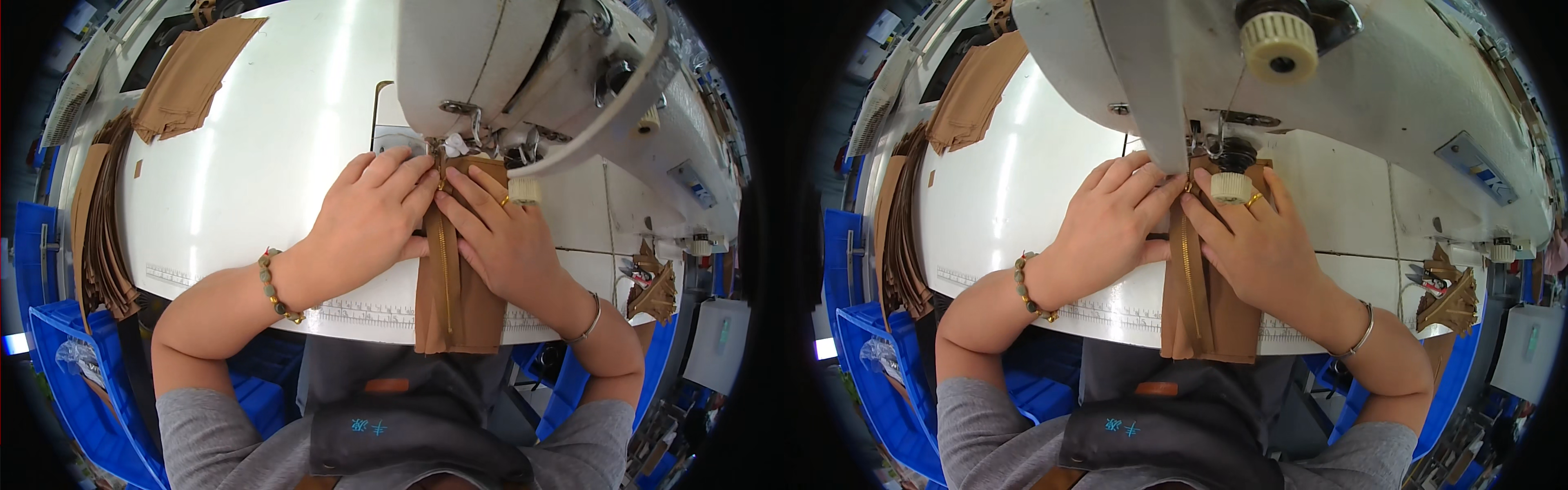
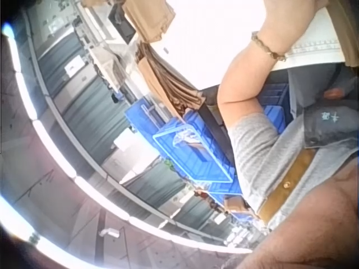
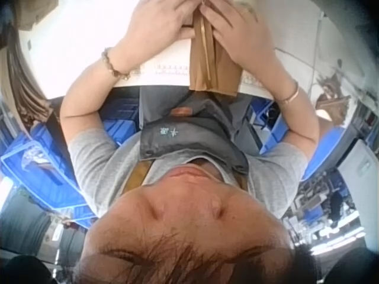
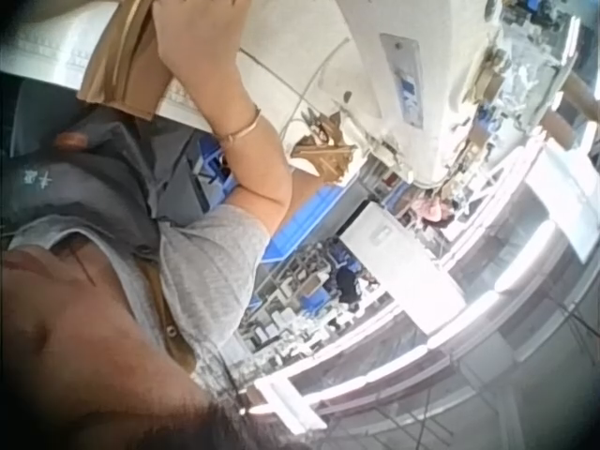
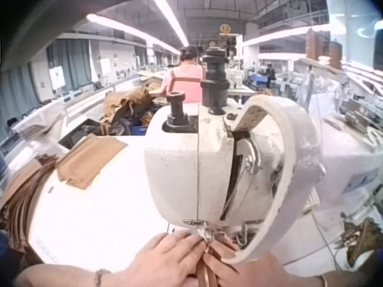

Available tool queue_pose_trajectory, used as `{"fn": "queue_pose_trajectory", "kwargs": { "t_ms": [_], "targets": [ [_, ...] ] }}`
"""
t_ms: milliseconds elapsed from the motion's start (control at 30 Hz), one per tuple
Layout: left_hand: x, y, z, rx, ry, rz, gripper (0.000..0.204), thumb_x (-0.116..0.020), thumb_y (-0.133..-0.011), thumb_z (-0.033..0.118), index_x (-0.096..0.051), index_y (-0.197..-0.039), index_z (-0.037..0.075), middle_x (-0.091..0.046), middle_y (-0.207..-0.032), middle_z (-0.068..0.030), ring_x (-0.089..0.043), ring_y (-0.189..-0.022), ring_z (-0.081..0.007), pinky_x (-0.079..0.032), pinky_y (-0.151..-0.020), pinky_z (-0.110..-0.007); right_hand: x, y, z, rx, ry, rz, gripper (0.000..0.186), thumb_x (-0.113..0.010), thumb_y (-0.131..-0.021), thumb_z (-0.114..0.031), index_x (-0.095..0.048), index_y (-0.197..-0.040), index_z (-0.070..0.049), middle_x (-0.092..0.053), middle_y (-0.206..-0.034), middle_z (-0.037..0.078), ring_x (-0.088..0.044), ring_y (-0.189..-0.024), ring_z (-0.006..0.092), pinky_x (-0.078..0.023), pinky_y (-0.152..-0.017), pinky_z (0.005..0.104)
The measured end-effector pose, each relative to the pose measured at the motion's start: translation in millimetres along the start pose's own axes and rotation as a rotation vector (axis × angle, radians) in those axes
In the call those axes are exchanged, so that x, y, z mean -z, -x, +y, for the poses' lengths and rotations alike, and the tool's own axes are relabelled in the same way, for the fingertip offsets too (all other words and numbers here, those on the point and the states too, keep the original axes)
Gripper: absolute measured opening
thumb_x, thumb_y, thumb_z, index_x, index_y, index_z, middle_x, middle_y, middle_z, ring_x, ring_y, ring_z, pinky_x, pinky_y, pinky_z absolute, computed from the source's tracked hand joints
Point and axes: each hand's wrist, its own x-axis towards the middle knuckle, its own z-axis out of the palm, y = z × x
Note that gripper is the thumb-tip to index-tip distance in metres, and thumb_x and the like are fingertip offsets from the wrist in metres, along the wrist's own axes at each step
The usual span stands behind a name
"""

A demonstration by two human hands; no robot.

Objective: Sewing a zipper onto a leather panel and assembling the edges of a pouch using an industrial sewing machine.

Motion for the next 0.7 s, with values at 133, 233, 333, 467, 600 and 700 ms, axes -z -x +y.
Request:
{"fn": "queue_pose_trajectory", "kwargs": {
  "t_ms": [133,233,333,467,600,700],
  "targets": [
    [1.2,-2.0,-0.3,0.009,0.009,0.019,0.078,-0.088,-0.065,0.029,-0.064,-0.135,0.005,-0.061,-0.129,-0.0084,-0.055,-0.127,-0.0311,-0.047,-0.106,-0.042,0.4,-1.8,1.4,0.001,-0.006,-0.001,0.056,-0.079,-0.085,-0.023,-0.065,-0.137,-0.01,-0.061,-0.145,0.012,-0.064,-0.109,0.0267,-0.042,-0.112,0.0574],
    [2.6,-2.7,0.3,0.018,0.01,-0.016,0.078,-0.088,-0.065,0.029,-0.064,-0.135,0.006,-0.06,-0.131,-0.0096,-0.055,-0.127,-0.0313,-0.047,-0.106,-0.042,1.7,-3.5,0.7,0.016,-0.015,0.025,0.056,-0.079,-0.085,-0.023,-0.065,-0.138,-0.011,-0.062,-0.143,0.011,-0.064,-0.11,0.0274,-0.042,-0.112,0.0566],
    [3.9,0.1,4.9,0.019,-0.025,0.012,0.077,-0.087,-0.067,0.028,-0.063,-0.137,0.006,-0.058,-0.14,-0.0107,-0.053,-0.132,-0.0312,-0.046,-0.109,-0.043,5.7,-1.3,-2.6,0.031,0.01,0.039,0.049,-0.077,-0.084,-0.021,-0.067,-0.13,-0.006,-0.065,-0.137,0.012,-0.064,-0.113,0.0291,-0.043,-0.113,0.0548],
    [4.1,12.9,15.8,-0.119,-0.051,0.073,0.07,-0.084,-0.071,0.025,-0.064,-0.134,0.004,-0.059,-0.144,-0.0115,-0.056,-0.133,-0.0304,-0.049,-0.107,-0.042,17.2,14.7,-12.1,0.106,0.073,0.064,0.035,-0.07,-0.083,-0.015,-0.068,-0.114,0.0,-0.066,-0.125,0.017,-0.066,-0.112,0.0323,-0.048,-0.109,0.0524],
    [-2.0,22.0,16.6,-0.299,-0.137,0.114,0.056,-0.078,-0.074,0.022,-0.07,-0.125,0.0,-0.07,-0.131,-0.013,-0.069,-0.117,-0.0284,-0.059,-0.093,-0.037,20.6,38.9,-34.6,0.161,-0.164,0.086,0.029,-0.067,-0.084,-0.014,-0.068,-0.109,0.001,-0.066,-0.118,0.018,-0.067,-0.111,0.0331,-0.052,-0.104,0.0515],
    [-4.2,30.2,21.7,-0.301,-0.127,0.16,0.053,-0.075,-0.075,0.021,-0.071,-0.123,-0.001,-0.072,-0.127,-0.0151,-0.071,-0.113,-0.0294,-0.061,-0.088,-0.036,15.1,56.0,-57.4,0.234,-0.241,0.072,0.026,-0.068,-0.088,-0.016,-0.071,-0.11,-0.004,-0.066,-0.118,0.014,-0.066,-0.113,0.0308,-0.054,-0.103,0.0478]
  ]
}}
